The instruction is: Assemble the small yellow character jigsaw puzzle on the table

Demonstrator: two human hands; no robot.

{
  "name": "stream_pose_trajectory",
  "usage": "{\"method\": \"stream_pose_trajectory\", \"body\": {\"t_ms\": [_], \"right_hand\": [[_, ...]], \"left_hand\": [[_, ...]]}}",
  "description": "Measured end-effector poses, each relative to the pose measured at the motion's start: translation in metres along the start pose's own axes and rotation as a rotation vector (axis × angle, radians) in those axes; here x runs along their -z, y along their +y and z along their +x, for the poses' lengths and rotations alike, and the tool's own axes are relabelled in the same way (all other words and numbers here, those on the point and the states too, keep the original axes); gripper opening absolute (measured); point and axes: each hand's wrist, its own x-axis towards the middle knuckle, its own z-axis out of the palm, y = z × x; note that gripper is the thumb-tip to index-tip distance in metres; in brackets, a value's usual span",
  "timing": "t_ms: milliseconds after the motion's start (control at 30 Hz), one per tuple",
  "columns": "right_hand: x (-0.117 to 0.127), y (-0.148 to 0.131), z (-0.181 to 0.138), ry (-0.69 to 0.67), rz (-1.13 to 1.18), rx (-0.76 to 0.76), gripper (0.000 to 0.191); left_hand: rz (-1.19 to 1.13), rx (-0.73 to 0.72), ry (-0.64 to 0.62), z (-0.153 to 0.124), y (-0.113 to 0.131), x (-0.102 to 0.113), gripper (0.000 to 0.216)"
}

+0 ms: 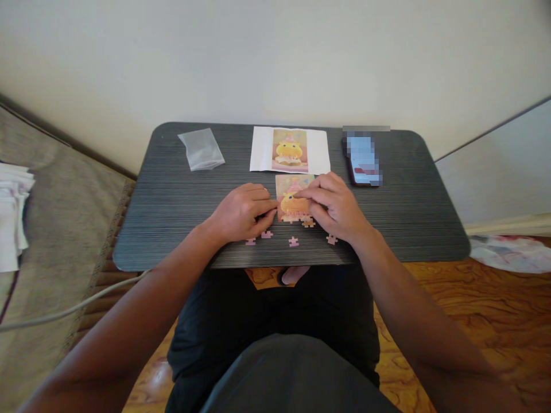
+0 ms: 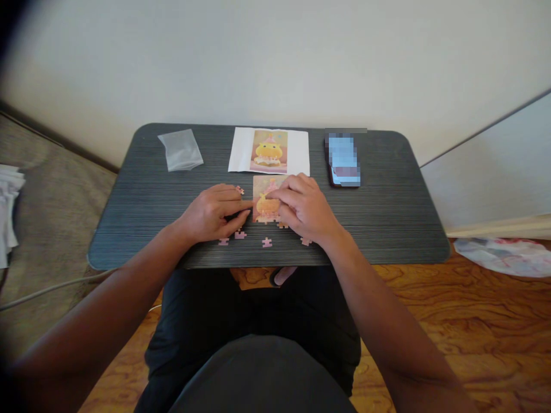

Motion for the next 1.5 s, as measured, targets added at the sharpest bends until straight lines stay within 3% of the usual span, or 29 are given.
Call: {"method": "stream_pose_trajectory", "body": {"t_ms": [300,567,800,1000,1200,1500], "right_hand": [[0.035,0.023,-0.020,-0.006,-0.019,-0.112,0.027],[0.041,0.046,-0.040,-0.102,0.074,-0.216,0.014],[0.035,0.050,-0.045,-0.092,0.159,-0.264,0.010],[0.039,0.045,-0.045,-0.158,0.251,-0.306,0.008],[0.043,0.037,-0.051,-0.190,0.144,-0.241,0.019],[0.041,0.033,-0.054,-0.195,0.067,-0.195,0.015]], "left_hand": [[-0.001,0.135,0.072,-0.005,-0.017,0.013,0.026],[-0.053,0.270,0.002,-0.006,-0.046,0.034,0.023],[-0.262,0.319,0.038,-0.002,-0.045,0.023,0.025],[-0.289,0.336,0.055,-0.006,-0.045,0.014,0.033],[-0.259,0.311,0.045,-0.007,-0.046,0.010,0.035],[-0.346,0.314,0.029,-0.006,-0.048,0.012,0.029]]}}
